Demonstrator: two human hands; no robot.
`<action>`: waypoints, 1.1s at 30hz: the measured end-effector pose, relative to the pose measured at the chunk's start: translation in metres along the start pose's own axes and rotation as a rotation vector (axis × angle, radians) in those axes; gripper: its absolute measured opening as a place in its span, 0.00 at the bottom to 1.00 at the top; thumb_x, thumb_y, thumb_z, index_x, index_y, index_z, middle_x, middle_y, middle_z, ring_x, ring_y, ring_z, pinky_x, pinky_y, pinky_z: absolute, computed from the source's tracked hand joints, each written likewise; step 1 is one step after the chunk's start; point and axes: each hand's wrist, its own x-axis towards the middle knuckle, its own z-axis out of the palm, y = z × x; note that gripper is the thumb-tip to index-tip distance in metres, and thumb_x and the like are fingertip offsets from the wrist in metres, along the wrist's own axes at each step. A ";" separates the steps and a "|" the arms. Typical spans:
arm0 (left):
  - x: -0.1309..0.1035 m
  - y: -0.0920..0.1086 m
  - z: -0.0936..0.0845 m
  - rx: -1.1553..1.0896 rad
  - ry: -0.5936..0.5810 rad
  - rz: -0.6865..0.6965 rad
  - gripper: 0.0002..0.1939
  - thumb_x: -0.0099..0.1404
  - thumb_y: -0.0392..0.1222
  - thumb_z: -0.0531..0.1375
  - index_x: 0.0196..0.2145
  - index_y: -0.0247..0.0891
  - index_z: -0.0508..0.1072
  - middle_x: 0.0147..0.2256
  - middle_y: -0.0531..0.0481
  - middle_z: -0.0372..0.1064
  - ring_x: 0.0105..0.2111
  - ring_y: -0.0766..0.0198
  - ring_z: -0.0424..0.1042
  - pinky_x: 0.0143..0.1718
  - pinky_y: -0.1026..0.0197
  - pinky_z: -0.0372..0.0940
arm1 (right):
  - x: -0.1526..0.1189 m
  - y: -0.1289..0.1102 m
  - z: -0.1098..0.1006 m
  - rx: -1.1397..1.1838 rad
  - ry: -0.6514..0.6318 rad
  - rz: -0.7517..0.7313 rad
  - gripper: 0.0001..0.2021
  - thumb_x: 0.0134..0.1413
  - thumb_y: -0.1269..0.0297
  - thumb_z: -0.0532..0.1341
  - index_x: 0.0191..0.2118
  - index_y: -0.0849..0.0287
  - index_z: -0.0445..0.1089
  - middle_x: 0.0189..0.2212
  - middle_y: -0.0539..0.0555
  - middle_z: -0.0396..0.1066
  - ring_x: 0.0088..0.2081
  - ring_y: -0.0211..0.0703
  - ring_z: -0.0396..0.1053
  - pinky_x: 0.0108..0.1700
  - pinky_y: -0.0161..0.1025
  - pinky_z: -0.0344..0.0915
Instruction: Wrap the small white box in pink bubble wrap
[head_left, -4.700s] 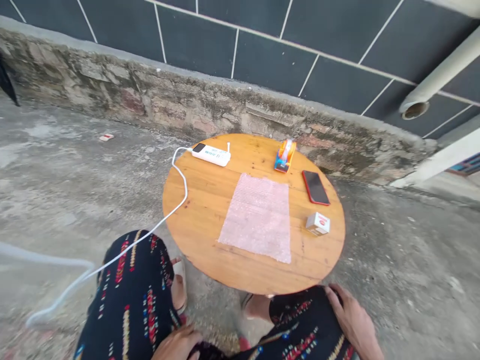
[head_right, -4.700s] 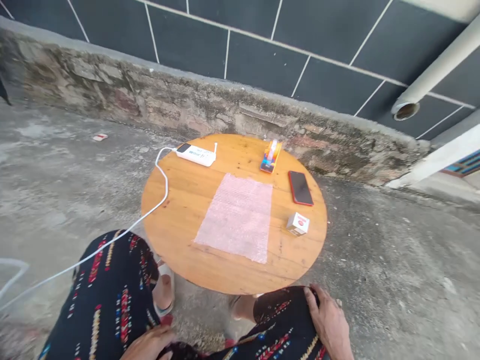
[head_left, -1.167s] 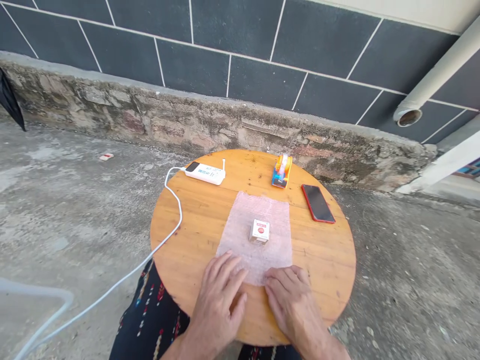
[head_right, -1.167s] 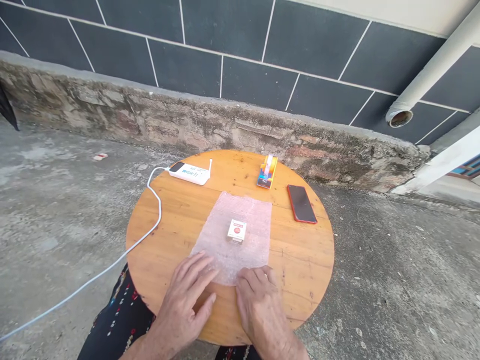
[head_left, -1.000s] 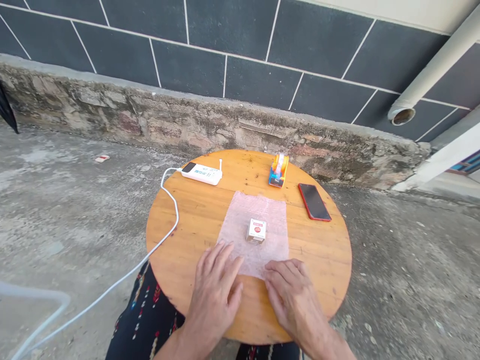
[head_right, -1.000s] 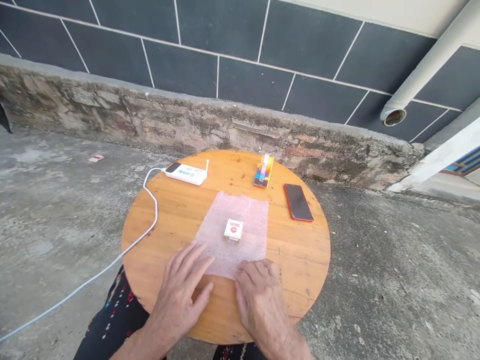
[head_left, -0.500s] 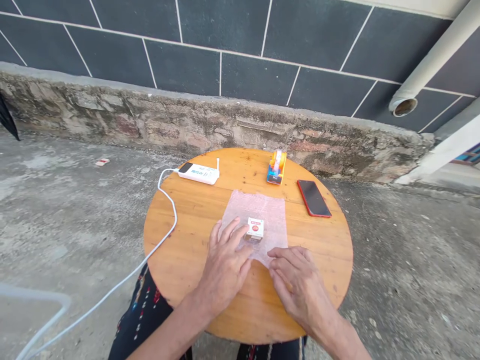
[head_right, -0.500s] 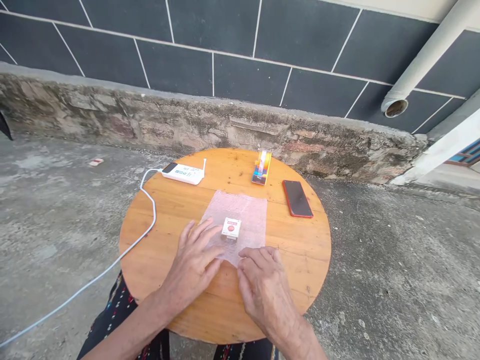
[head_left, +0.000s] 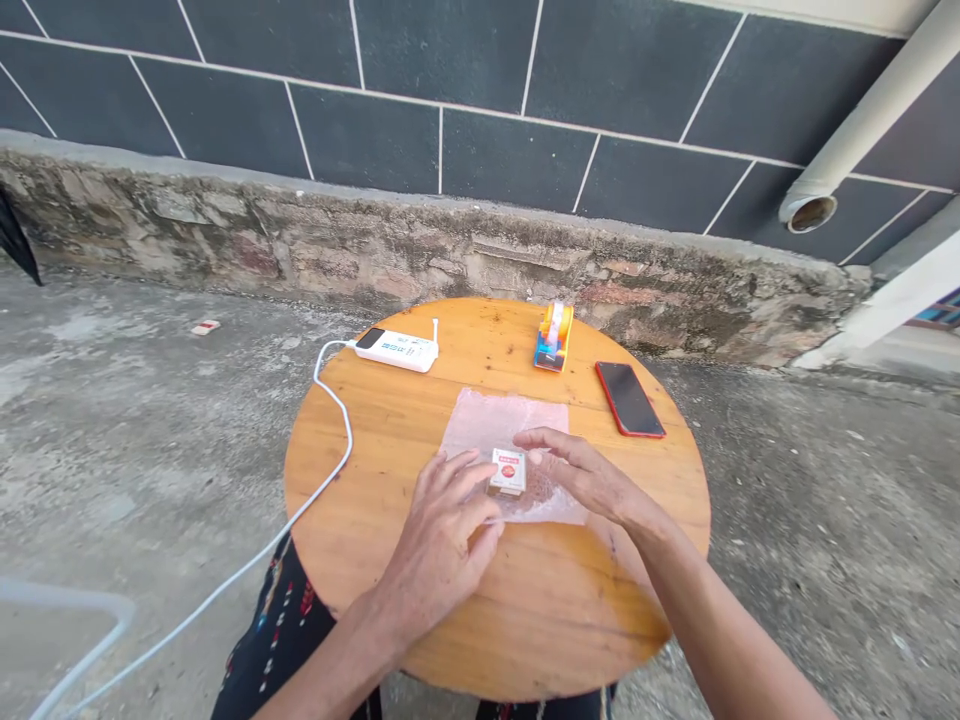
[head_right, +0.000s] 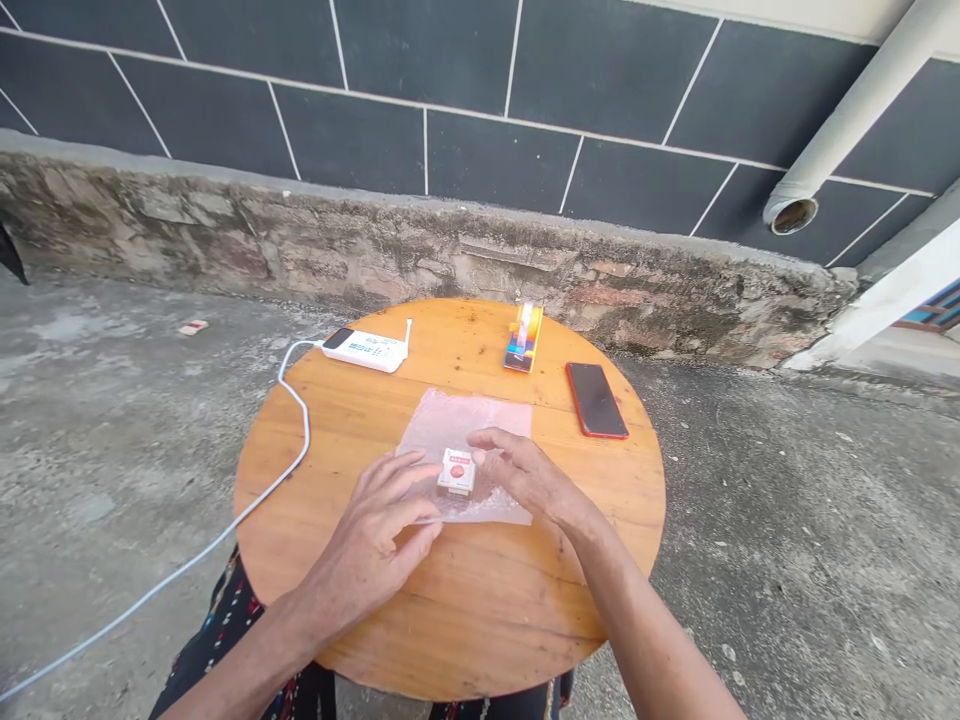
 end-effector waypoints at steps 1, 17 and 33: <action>0.000 0.000 0.000 -0.010 -0.003 -0.005 0.08 0.61 0.31 0.56 0.27 0.40 0.71 0.50 0.51 0.68 0.57 0.54 0.58 0.59 0.44 0.49 | 0.002 -0.001 0.002 0.029 -0.027 -0.003 0.17 0.61 0.52 0.54 0.49 0.55 0.68 0.45 0.53 0.70 0.45 0.45 0.68 0.46 0.41 0.64; 0.025 -0.011 0.002 -0.142 -0.067 -0.203 0.06 0.57 0.32 0.58 0.28 0.41 0.73 0.45 0.50 0.73 0.48 0.57 0.68 0.51 0.52 0.60 | -0.005 0.003 0.009 0.052 -0.020 -0.035 0.21 0.64 0.49 0.47 0.45 0.56 0.72 0.41 0.53 0.73 0.43 0.45 0.68 0.47 0.42 0.64; 0.032 -0.016 0.006 -0.260 -0.141 -0.284 0.03 0.59 0.36 0.60 0.28 0.40 0.73 0.35 0.53 0.73 0.36 0.63 0.70 0.38 0.63 0.62 | -0.025 0.010 0.013 0.009 0.098 0.054 0.12 0.53 0.56 0.62 0.39 0.57 0.72 0.36 0.51 0.73 0.38 0.43 0.69 0.39 0.37 0.64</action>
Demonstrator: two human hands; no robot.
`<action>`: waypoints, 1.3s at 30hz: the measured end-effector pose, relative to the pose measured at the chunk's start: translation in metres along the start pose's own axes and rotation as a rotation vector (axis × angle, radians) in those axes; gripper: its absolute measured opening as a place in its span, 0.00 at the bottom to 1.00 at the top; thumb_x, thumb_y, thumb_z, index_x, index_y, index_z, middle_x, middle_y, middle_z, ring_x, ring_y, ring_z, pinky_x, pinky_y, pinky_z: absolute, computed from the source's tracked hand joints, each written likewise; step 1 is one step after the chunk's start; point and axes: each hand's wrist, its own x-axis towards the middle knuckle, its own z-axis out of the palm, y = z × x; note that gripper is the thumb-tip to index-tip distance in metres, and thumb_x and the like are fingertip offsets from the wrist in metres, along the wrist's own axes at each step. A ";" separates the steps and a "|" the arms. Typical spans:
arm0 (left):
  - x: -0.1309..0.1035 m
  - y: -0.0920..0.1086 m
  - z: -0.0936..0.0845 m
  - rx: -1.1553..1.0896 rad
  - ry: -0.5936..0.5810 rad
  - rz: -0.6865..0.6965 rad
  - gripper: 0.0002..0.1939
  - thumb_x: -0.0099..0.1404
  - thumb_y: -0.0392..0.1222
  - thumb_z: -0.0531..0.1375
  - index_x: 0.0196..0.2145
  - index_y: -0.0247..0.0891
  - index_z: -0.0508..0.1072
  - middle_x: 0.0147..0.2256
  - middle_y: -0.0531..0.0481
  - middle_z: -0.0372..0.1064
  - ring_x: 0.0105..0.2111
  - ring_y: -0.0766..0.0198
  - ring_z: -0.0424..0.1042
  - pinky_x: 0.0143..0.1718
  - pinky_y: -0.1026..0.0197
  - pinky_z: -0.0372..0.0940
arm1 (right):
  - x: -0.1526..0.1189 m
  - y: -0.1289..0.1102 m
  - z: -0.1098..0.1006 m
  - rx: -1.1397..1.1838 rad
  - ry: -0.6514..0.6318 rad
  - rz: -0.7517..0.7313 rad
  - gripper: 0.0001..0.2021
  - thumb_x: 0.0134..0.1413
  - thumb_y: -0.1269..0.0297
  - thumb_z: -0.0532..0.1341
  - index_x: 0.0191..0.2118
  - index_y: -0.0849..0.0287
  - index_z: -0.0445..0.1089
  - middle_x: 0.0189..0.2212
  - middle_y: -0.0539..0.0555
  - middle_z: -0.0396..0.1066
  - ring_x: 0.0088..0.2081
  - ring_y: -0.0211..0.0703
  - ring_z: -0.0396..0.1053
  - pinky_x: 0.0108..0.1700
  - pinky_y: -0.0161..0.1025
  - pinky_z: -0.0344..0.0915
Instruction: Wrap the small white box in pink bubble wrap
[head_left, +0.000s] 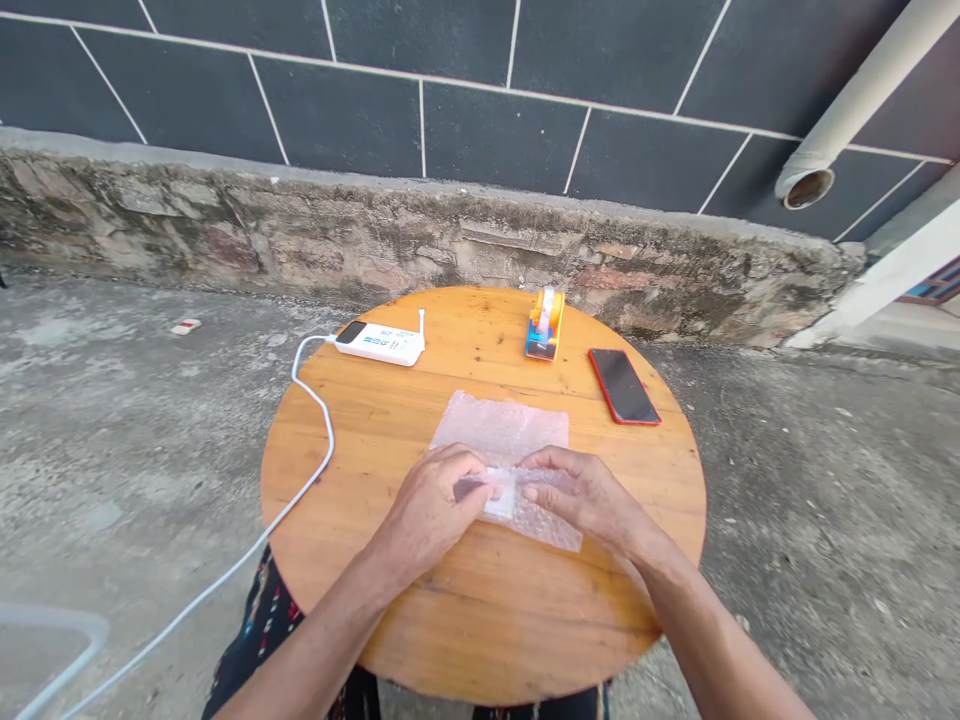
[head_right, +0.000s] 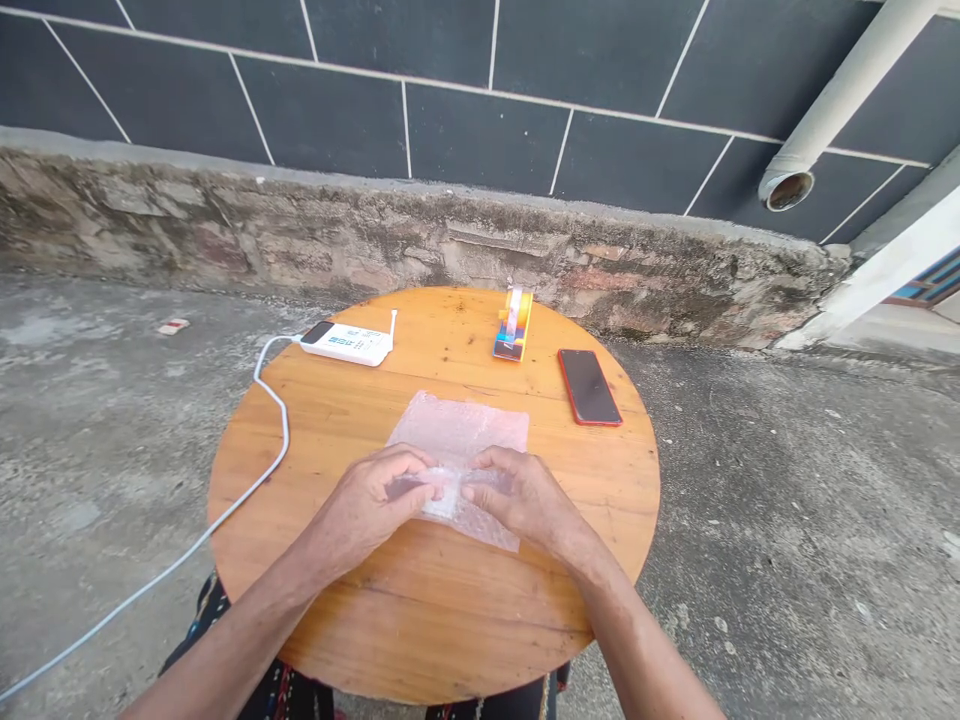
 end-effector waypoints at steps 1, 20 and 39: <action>0.000 0.001 0.000 -0.013 -0.004 -0.017 0.03 0.59 0.36 0.60 0.28 0.39 0.73 0.34 0.53 0.73 0.36 0.63 0.70 0.37 0.64 0.62 | -0.001 0.003 0.001 0.020 0.012 0.012 0.11 0.54 0.56 0.62 0.37 0.58 0.72 0.34 0.51 0.73 0.36 0.42 0.69 0.37 0.36 0.64; 0.008 -0.007 -0.004 -0.192 -0.084 -0.212 0.06 0.54 0.39 0.57 0.25 0.37 0.73 0.23 0.56 0.68 0.23 0.68 0.63 0.23 0.68 0.55 | -0.018 0.030 0.011 -0.259 0.344 -0.072 0.06 0.55 0.64 0.60 0.28 0.57 0.66 0.41 0.56 0.71 0.45 0.47 0.68 0.46 0.43 0.63; 0.016 -0.012 -0.004 -0.145 -0.107 -0.125 0.06 0.53 0.39 0.58 0.25 0.37 0.74 0.25 0.54 0.71 0.27 0.65 0.68 0.30 0.65 0.60 | -0.031 -0.043 0.059 -0.734 0.244 -0.401 0.13 0.60 0.78 0.50 0.42 0.60 0.68 0.43 0.56 0.69 0.41 0.47 0.64 0.42 0.43 0.62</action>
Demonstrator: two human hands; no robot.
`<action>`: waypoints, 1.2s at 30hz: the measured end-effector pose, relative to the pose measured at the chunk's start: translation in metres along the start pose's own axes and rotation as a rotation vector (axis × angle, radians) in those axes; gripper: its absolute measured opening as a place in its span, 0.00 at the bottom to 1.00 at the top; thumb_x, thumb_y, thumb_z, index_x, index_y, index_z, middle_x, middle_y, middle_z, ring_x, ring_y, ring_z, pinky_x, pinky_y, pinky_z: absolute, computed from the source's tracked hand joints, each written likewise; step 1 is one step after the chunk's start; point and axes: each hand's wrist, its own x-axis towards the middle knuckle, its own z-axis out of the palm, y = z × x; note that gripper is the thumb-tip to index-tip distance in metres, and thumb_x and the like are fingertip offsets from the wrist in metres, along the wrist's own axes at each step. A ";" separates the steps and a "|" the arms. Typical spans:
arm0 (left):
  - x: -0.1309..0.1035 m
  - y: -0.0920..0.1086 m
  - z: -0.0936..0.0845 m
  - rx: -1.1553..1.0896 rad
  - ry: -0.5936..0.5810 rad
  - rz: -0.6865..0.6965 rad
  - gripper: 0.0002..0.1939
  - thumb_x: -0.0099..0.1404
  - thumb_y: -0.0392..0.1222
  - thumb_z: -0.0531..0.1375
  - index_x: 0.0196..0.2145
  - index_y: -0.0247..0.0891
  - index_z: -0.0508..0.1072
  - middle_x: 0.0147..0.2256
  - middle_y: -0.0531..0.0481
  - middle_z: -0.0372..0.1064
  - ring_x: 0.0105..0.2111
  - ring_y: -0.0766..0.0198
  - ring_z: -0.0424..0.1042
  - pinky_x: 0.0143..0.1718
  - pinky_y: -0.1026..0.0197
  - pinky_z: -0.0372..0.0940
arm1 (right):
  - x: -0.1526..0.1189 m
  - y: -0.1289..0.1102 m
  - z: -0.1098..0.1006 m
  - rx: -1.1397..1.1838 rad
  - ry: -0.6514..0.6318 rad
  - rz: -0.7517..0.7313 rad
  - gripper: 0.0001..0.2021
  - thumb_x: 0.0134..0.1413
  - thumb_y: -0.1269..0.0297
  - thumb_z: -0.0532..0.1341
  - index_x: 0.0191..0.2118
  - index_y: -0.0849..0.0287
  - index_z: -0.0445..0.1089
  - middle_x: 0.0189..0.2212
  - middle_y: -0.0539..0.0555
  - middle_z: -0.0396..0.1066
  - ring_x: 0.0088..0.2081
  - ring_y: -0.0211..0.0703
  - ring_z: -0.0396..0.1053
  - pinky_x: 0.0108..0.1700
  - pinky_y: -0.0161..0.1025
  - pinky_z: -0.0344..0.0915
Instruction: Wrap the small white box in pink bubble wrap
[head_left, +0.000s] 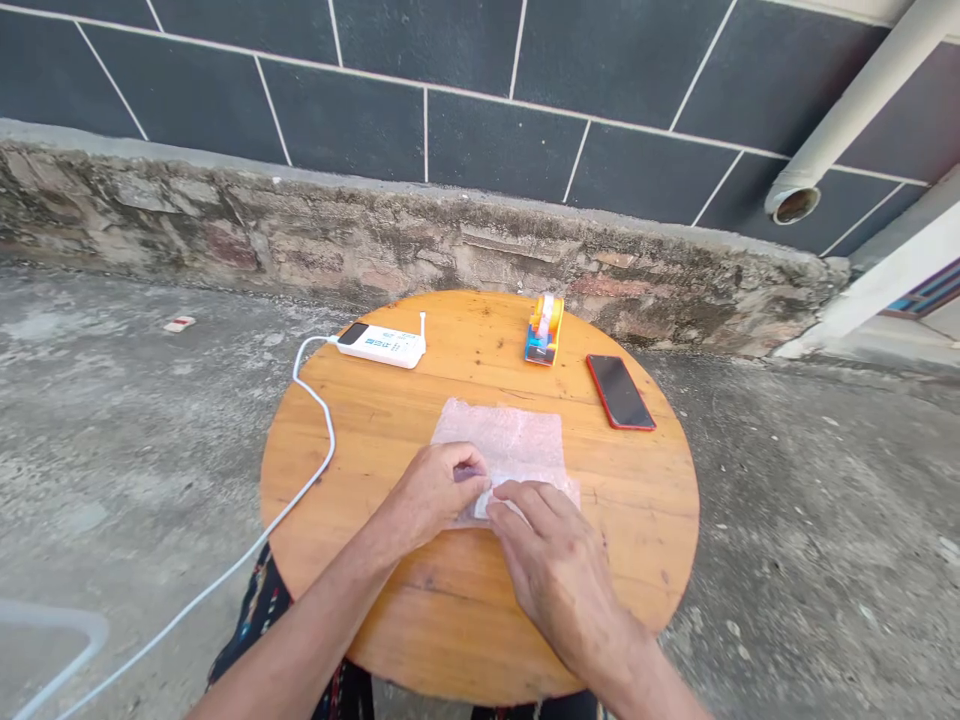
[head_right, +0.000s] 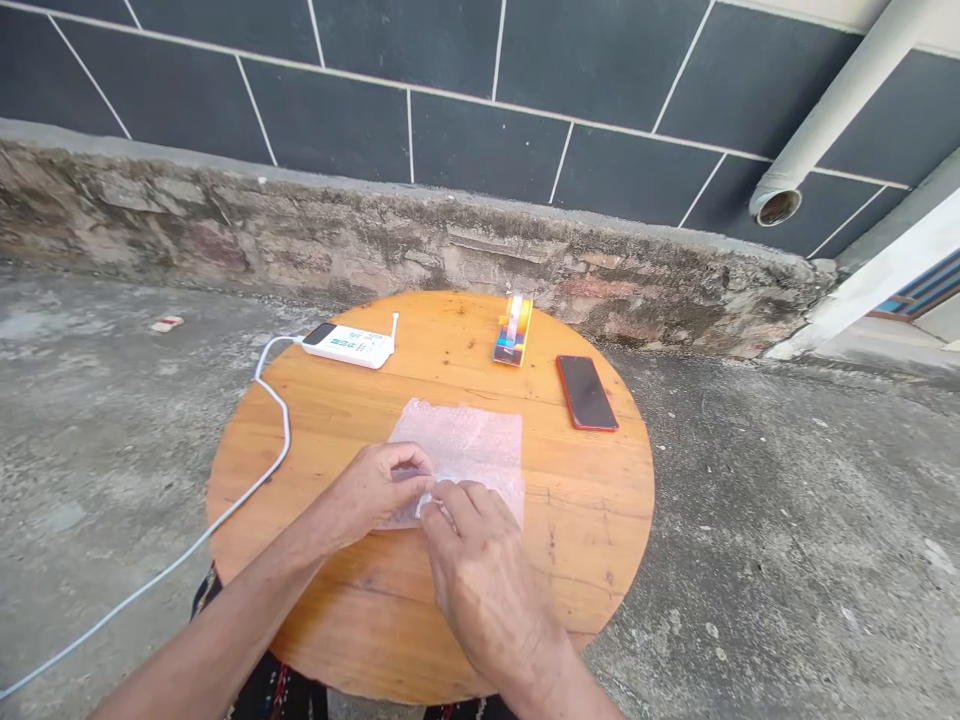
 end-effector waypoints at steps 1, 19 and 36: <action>0.000 0.000 0.000 0.002 0.001 0.004 0.06 0.53 0.39 0.58 0.26 0.37 0.74 0.25 0.54 0.72 0.28 0.64 0.68 0.30 0.65 0.60 | 0.001 0.003 0.004 0.001 -0.017 0.000 0.13 0.60 0.78 0.50 0.41 0.60 0.68 0.43 0.56 0.69 0.42 0.47 0.64 0.42 0.43 0.63; -0.034 -0.020 -0.033 -0.020 0.036 -0.113 0.17 0.59 0.41 0.56 0.46 0.37 0.70 0.29 0.54 0.70 0.28 0.64 0.67 0.29 0.65 0.59 | 0.014 0.010 0.010 -0.158 -0.073 0.038 0.07 0.55 0.75 0.60 0.38 0.57 0.72 0.38 0.52 0.72 0.37 0.46 0.65 0.39 0.42 0.57; -0.050 -0.023 -0.038 0.446 0.144 -0.267 0.14 0.59 0.48 0.56 0.41 0.40 0.71 0.32 0.50 0.72 0.32 0.59 0.70 0.32 0.62 0.58 | 0.015 0.010 0.007 -0.183 -0.113 0.039 0.06 0.54 0.74 0.61 0.36 0.57 0.72 0.37 0.51 0.72 0.38 0.44 0.65 0.40 0.41 0.54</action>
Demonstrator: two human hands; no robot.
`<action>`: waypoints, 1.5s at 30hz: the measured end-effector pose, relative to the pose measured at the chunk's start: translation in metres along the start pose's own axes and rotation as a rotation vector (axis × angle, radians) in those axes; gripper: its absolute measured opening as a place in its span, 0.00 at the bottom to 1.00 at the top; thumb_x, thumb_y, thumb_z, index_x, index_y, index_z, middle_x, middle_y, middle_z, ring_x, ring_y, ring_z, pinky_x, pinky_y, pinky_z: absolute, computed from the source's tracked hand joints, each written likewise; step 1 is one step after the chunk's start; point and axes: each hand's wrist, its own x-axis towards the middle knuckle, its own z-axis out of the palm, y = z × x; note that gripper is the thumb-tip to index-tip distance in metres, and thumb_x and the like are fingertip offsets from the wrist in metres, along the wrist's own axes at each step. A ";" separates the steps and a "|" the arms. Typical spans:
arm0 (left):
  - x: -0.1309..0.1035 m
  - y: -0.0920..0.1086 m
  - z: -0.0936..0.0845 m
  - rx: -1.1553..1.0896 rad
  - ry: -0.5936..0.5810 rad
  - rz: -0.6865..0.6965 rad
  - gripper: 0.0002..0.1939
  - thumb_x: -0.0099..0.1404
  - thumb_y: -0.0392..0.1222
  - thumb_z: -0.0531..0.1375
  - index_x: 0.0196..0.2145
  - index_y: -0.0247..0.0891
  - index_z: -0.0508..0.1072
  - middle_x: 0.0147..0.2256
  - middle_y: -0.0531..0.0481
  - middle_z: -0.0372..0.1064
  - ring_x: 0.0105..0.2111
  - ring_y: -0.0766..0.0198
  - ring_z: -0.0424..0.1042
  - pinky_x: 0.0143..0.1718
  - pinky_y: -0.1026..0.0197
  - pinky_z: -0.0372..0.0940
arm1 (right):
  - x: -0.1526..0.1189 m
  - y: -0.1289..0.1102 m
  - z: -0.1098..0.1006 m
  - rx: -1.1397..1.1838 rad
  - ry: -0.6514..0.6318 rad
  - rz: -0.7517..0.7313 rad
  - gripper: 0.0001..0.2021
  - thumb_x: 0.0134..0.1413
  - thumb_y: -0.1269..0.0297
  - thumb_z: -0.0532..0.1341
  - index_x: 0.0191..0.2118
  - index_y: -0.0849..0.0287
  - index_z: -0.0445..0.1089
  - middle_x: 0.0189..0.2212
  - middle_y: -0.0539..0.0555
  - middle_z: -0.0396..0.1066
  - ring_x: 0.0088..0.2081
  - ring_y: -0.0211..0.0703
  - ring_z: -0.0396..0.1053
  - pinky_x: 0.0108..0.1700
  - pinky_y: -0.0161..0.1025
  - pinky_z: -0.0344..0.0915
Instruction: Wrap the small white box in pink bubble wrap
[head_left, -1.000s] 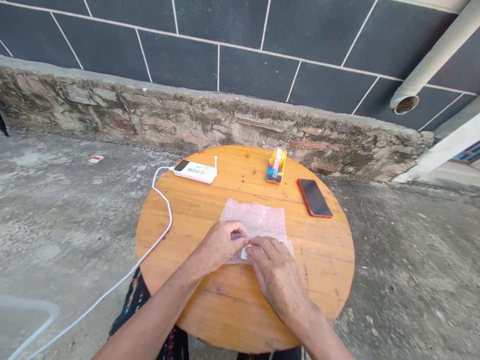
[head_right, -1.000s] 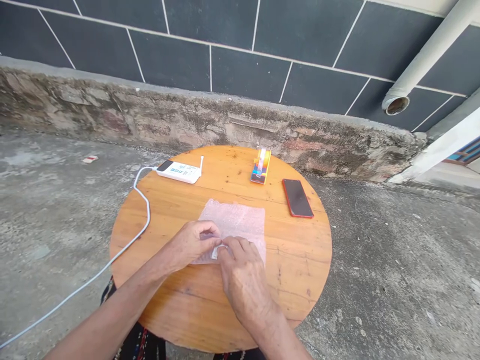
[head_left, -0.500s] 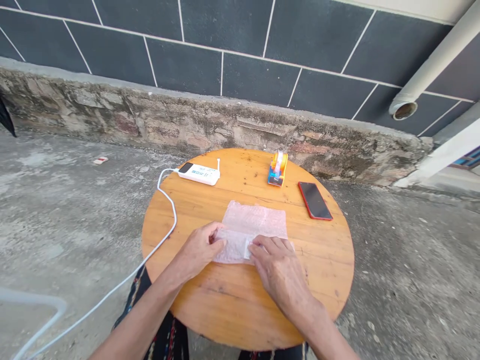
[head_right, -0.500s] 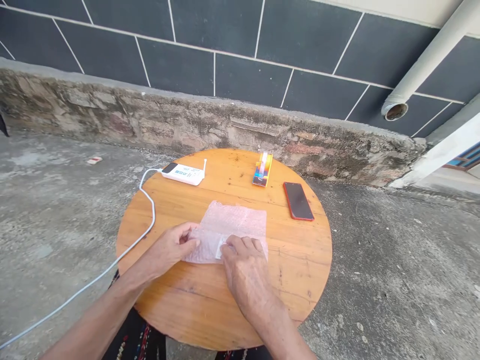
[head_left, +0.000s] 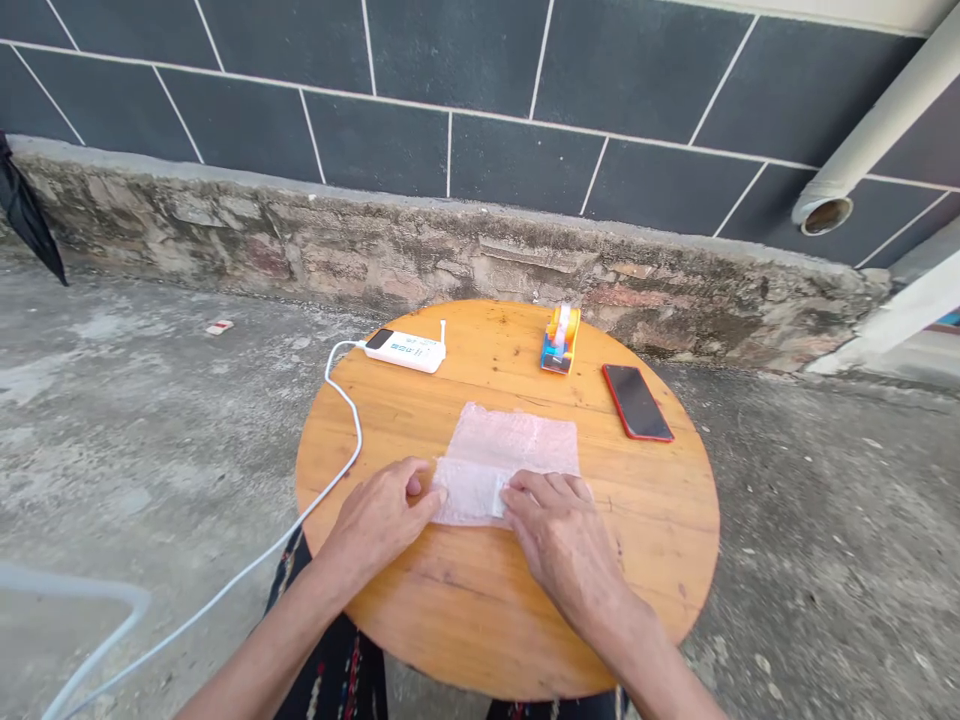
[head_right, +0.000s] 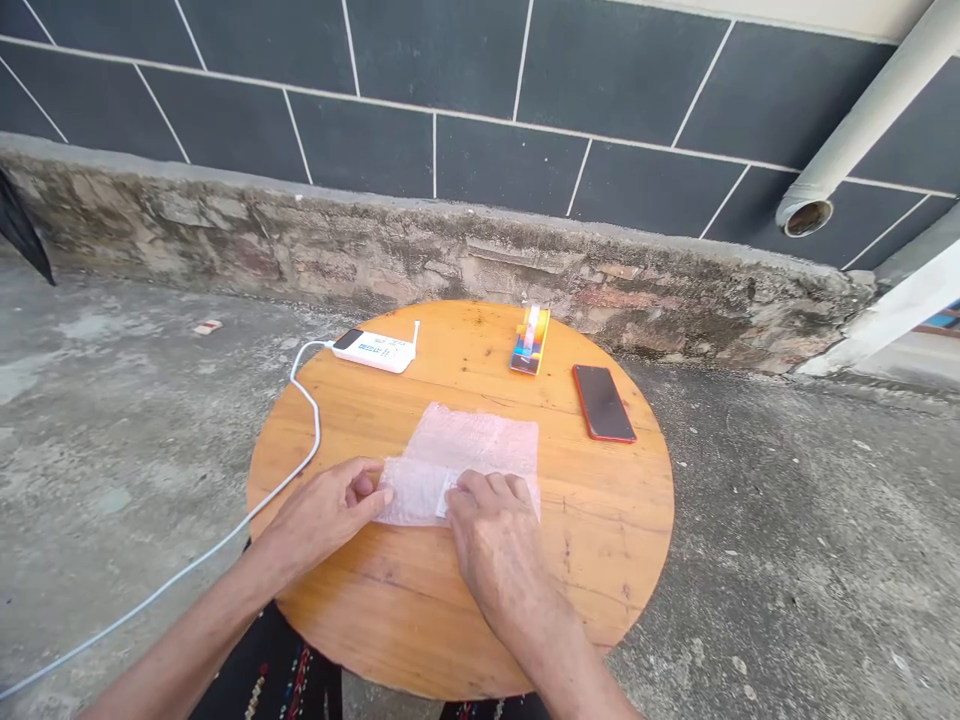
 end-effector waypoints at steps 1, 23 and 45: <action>-0.001 0.001 0.000 0.021 -0.015 -0.023 0.15 0.59 0.48 0.56 0.42 0.40 0.71 0.31 0.50 0.72 0.32 0.59 0.70 0.31 0.62 0.58 | 0.000 0.000 0.000 -0.003 -0.003 -0.003 0.05 0.54 0.74 0.61 0.35 0.57 0.72 0.37 0.51 0.72 0.38 0.44 0.65 0.40 0.41 0.54; 0.003 0.021 0.019 -0.530 -0.246 -0.203 0.11 0.55 0.45 0.57 0.29 0.33 0.71 0.18 0.57 0.61 0.14 0.71 0.62 0.12 0.71 0.57 | 0.004 0.000 -0.004 -0.056 -0.071 -0.027 0.04 0.53 0.73 0.62 0.35 0.58 0.71 0.35 0.52 0.72 0.38 0.45 0.66 0.41 0.42 0.53; 0.003 0.036 0.031 -0.700 -0.200 -0.241 0.08 0.53 0.40 0.59 0.30 0.33 0.71 0.18 0.55 0.66 0.15 0.70 0.64 0.12 0.71 0.58 | 0.010 -0.003 -0.008 -0.154 -0.148 -0.067 0.08 0.55 0.72 0.61 0.40 0.55 0.71 0.36 0.53 0.70 0.37 0.46 0.64 0.39 0.43 0.52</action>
